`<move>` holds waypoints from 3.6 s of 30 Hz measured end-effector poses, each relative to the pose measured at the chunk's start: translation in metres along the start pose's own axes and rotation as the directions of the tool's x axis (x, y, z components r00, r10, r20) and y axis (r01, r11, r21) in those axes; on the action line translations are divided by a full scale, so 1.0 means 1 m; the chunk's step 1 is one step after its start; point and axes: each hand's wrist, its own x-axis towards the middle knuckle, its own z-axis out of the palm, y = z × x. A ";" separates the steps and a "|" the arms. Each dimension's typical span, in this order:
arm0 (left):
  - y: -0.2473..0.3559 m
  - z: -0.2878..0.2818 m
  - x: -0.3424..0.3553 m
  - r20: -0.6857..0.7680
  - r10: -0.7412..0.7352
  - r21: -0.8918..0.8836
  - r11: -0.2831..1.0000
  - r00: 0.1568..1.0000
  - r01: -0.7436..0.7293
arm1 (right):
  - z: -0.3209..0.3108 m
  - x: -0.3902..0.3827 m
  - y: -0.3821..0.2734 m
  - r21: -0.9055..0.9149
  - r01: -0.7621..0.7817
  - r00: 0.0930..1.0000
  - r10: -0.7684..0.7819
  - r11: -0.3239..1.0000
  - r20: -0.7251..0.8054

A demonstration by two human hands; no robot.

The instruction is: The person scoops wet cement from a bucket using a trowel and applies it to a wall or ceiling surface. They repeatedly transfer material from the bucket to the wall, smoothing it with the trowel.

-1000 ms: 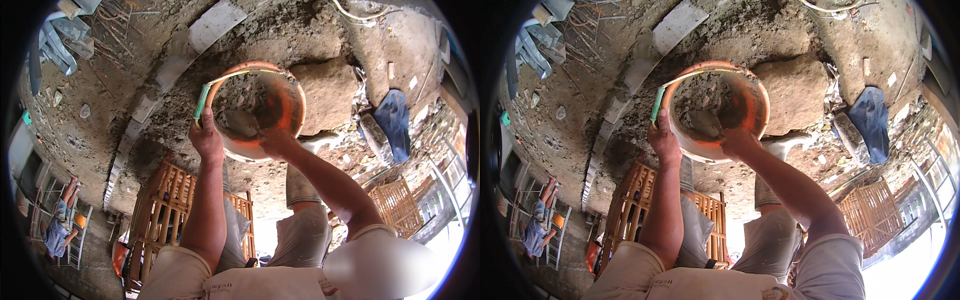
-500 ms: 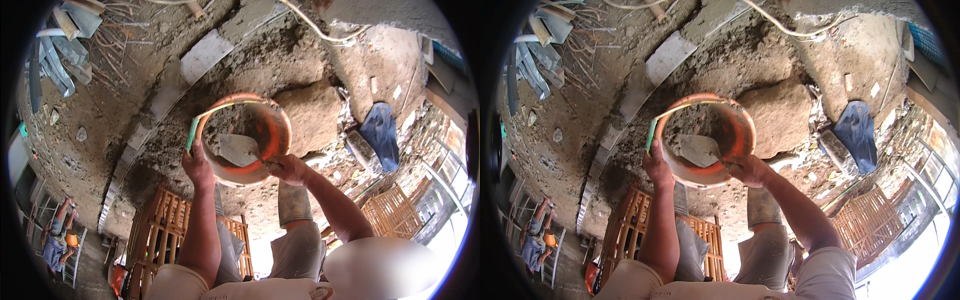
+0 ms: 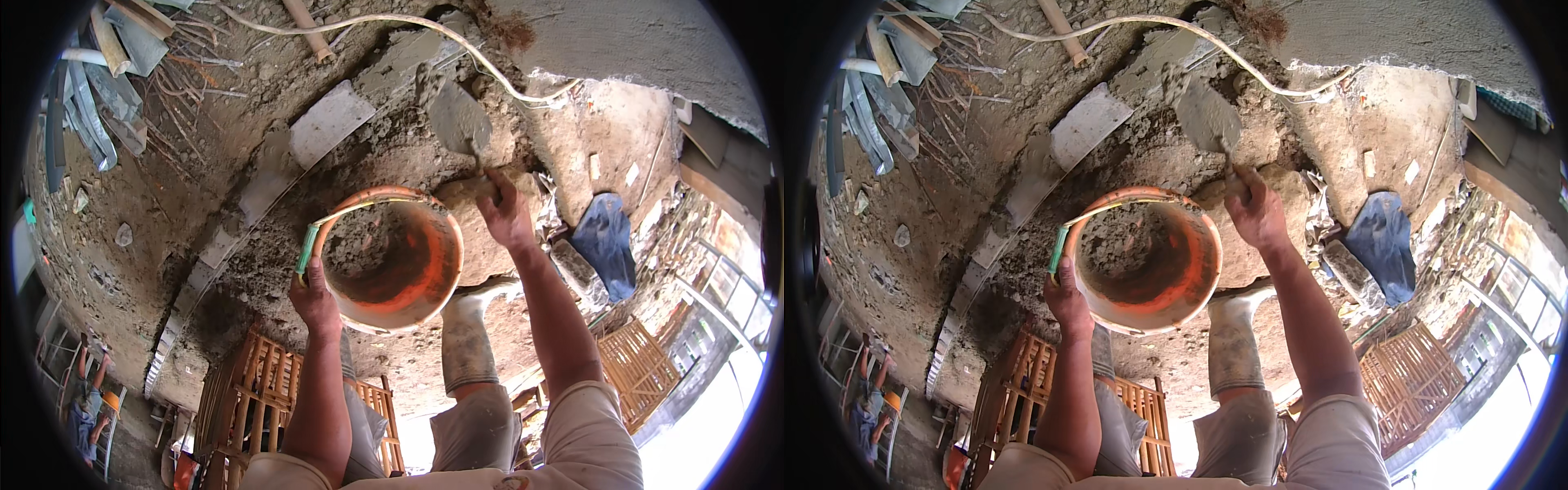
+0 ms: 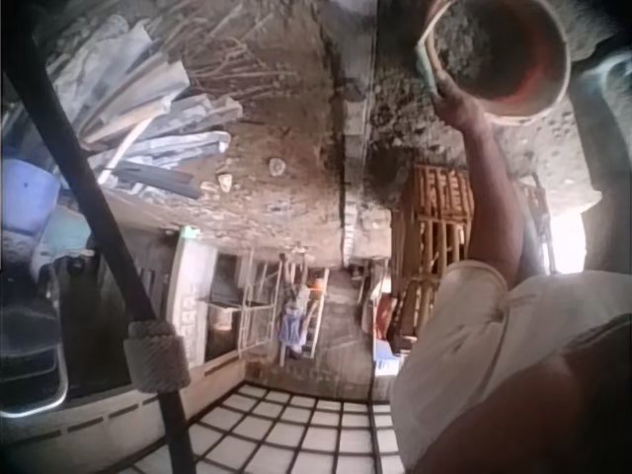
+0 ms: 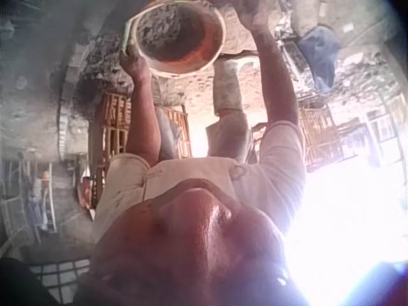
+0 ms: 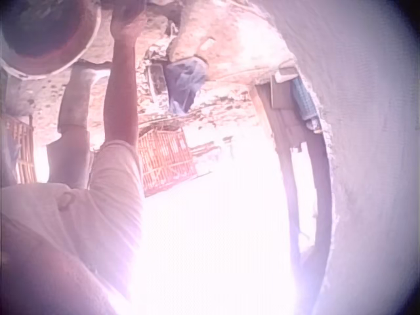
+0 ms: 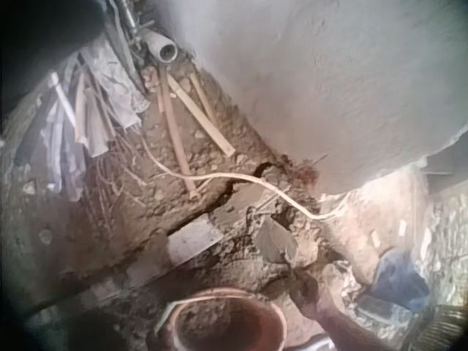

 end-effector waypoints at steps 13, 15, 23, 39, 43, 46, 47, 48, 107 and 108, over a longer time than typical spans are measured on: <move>0.000 -0.002 0.001 0.035 0.025 -0.126 0.992 0.999 -0.021 | 0.058 0.098 0.000 -0.328 -0.225 0.939 0.114 0.917 -0.326; 0.008 0.001 -0.001 0.016 -0.025 -0.084 0.996 1.000 0.026 | 0.059 0.089 -0.007 -0.293 -0.259 0.935 0.164 0.920 -0.314; 0.000 -0.003 0.000 -0.003 -0.009 -0.064 0.998 1.000 0.009 | 0.080 0.071 -0.015 -0.041 -0.166 0.984 0.163 0.985 -0.071; 0.006 0.001 -0.003 -0.024 -0.002 -0.041 0.999 1.000 0.001 | 0.056 0.109 -0.011 0.044 -0.371 0.928 0.370 0.927 0.044; 0.004 0.008 -0.004 -0.007 0.016 -0.069 0.997 1.000 -0.016 | 0.070 0.139 0.026 0.066 -0.280 0.957 0.284 0.958 -0.063; 0.001 0.003 -0.003 -0.034 0.033 -0.056 0.998 0.999 -0.035 | 0.092 0.111 0.011 -0.023 -0.250 0.964 0.251 0.968 0.090; 0.001 0.002 -0.003 -0.022 0.027 -0.060 0.998 0.999 -0.028 | 0.097 0.099 0.014 -0.060 -0.181 0.975 0.187 0.982 0.121; 0.001 0.002 -0.002 -0.002 0.021 -0.067 0.998 1.000 -0.021 | 0.100 0.091 0.023 -0.099 -0.113 0.981 0.127 0.989 0.149; 0.008 0.006 -0.007 -0.036 -0.041 0.012 0.999 0.998 0.042 | 0.107 -0.108 -0.066 -0.126 -0.424 0.641 0.396 0.897 0.657; 0.008 0.006 -0.007 -0.051 -0.019 0.005 1.000 0.999 0.019 | 0.105 -0.108 -0.069 -0.081 -0.446 0.634 0.378 0.892 0.675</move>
